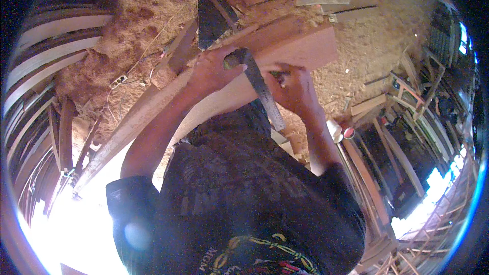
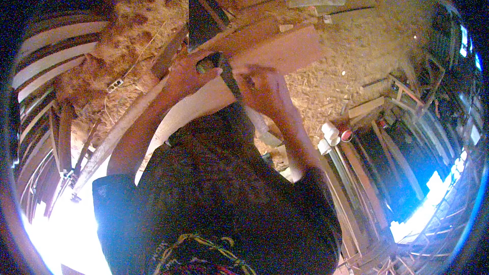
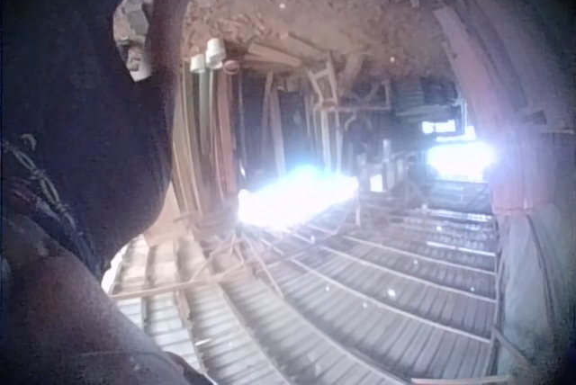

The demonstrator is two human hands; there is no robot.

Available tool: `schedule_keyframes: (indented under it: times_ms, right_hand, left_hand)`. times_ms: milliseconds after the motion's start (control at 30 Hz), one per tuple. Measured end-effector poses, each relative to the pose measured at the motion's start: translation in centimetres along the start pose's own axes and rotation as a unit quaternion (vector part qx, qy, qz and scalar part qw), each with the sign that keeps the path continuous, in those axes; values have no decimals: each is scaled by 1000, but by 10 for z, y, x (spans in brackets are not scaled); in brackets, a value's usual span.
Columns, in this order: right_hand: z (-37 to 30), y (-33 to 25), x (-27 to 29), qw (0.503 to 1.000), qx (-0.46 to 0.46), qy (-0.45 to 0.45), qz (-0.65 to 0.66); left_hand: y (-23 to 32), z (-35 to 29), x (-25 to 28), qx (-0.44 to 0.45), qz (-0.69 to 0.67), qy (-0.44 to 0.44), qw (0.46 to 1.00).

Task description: The person measures and marks a long wooden plank using a metal ruler and a pencil. They then pick up a smaller wooden piece and place it on the plank, aligning it with the marks. The person continues to handle the wood pieces, moving them around the workbench.

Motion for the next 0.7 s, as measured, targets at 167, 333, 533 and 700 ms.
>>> schedule_keyframes:
  times_ms: [167, 333, 533, 700]
  right_hand:
    - [28, 4, 12, 990, 24, 87, 111]
    - [-20, 25, 38, 963, -86, 215, 134]
    - [-92, 35, 35, 919, -185, 308, 159]
    - [-94, 21, 34, 922, -101, 315, 201]
  left_hand:
    - [-3, 0, 2, 31, -2, -12, 999]
    - [-23, -48, 37, 30, -48, 47, 997]
    - [-111, -151, 94, 224, -269, 130, 928]
    - [-139, -235, 91, 70, -639, 326, 694]
Point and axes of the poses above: each hand's wrist, its own z-axis towards the middle knuckle, its own x-axis out of the back of the hand, y = z × x, the point moved 4 cm from there along z, towards the middle knuckle, and after that the axes turned 2 degrees about -y, right-handed, at the moved point
